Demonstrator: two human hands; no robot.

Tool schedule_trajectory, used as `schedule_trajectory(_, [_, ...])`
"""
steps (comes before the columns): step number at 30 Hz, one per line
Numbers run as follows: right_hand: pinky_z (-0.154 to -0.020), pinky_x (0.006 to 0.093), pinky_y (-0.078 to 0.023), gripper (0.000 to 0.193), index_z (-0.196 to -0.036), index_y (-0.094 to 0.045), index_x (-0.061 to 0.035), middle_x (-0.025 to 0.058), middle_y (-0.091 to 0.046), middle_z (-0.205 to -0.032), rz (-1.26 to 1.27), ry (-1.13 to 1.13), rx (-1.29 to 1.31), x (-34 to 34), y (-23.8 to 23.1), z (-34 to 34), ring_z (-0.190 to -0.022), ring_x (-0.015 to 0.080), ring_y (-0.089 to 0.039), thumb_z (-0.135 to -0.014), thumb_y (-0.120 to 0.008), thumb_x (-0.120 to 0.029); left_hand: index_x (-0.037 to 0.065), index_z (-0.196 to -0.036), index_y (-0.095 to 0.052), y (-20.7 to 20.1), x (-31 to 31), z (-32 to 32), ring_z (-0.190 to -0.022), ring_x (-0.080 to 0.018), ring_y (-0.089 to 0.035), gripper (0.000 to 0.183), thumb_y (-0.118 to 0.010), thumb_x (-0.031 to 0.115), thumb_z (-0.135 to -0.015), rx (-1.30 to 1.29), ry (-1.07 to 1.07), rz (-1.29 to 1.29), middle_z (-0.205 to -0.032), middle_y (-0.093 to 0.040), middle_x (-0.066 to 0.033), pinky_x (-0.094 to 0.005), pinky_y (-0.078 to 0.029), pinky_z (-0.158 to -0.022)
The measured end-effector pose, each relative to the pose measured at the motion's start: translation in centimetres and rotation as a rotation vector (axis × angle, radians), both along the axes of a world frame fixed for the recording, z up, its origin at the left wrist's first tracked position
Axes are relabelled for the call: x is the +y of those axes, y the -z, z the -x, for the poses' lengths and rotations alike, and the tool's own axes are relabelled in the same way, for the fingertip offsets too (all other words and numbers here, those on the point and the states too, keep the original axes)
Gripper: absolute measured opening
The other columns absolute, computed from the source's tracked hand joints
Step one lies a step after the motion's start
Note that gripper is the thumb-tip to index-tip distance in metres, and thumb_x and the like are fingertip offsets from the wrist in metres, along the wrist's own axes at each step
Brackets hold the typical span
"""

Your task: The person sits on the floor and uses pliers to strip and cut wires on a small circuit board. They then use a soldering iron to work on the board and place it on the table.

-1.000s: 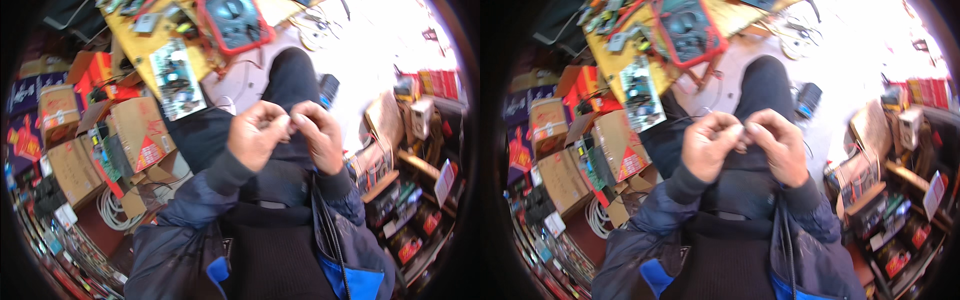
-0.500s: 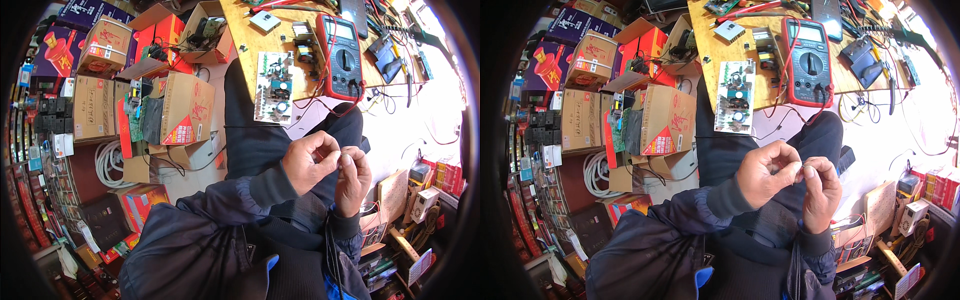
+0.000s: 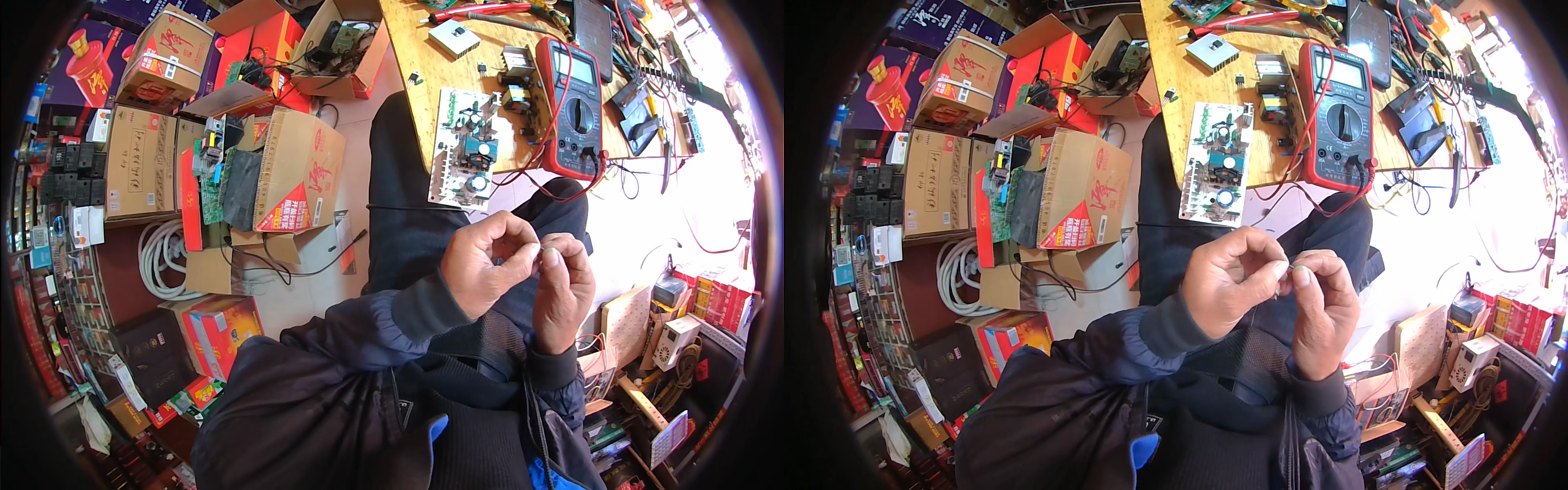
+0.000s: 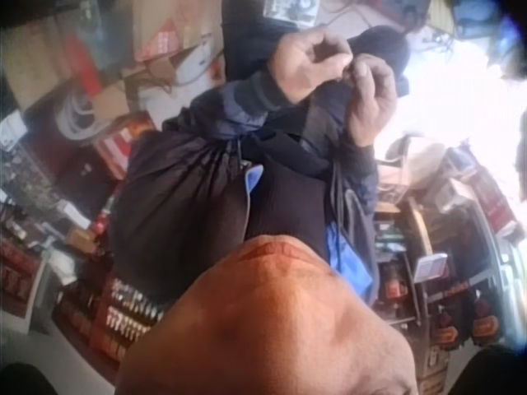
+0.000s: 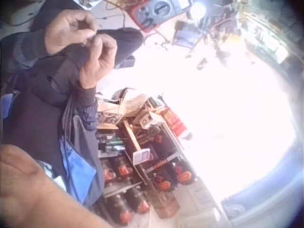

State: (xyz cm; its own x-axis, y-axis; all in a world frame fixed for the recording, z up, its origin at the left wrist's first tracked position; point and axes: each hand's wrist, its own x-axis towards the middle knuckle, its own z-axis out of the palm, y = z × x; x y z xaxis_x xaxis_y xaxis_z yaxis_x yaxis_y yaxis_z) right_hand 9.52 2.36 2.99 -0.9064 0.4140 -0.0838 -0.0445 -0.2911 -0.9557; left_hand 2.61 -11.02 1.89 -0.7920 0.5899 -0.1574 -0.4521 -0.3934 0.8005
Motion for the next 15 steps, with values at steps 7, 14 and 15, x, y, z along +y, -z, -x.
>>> schedule_trajectory(7, [-0.078,0.0269,-0.049,0.005,-0.102,-0.062,0.0021,0.0066,-0.060,-0.098,0.024,-0.025,0.002,-0.6,-0.6,0.7,-0.085,0.0128,-0.059,-0.102,-0.061,-0.003,-0.001,-0.108,-0.061,-0.2,-0.3,0.2,-0.086,-0.0109,-0.065,0.009,-0.060,-0.004,-0.099,-0.023,-0.064,-0.027,-0.095,-0.066,-0.0059,-0.0260,-0.055,-0.077])
schedule_trajectory(14, [-0.078,0.0259,-0.050,0.012,-0.108,-0.062,0.0019,0.0044,-0.062,-0.098,0.059,-0.074,-0.071,-1.0,-0.5,1.3,-0.086,0.0112,-0.061,-0.102,-0.066,-0.008,-0.001,-0.104,-0.064,-2.0,-2.1,0.8,-0.082,-0.0120,-0.066,0.011,-0.060,-0.007,-0.096,-0.009,-0.163,-0.018,-0.094,-0.067,-0.0073,-0.0273,-0.056,-0.076])
schedule_trajectory(15, [-0.078,0.0259,-0.051,0.014,-0.109,-0.062,0.0019,0.0042,-0.062,-0.098,0.064,-0.067,-0.111,-1.1,-0.4,1.5,-0.086,0.0112,-0.061,-0.102,-0.067,-0.010,-0.001,-0.104,-0.064,-2.3,-3.0,1.4,-0.079,-0.0121,-0.065,0.011,-0.060,-0.008,-0.096,0.046,-0.181,0.003,-0.095,-0.068,-0.0078,-0.0268,-0.055,-0.075])
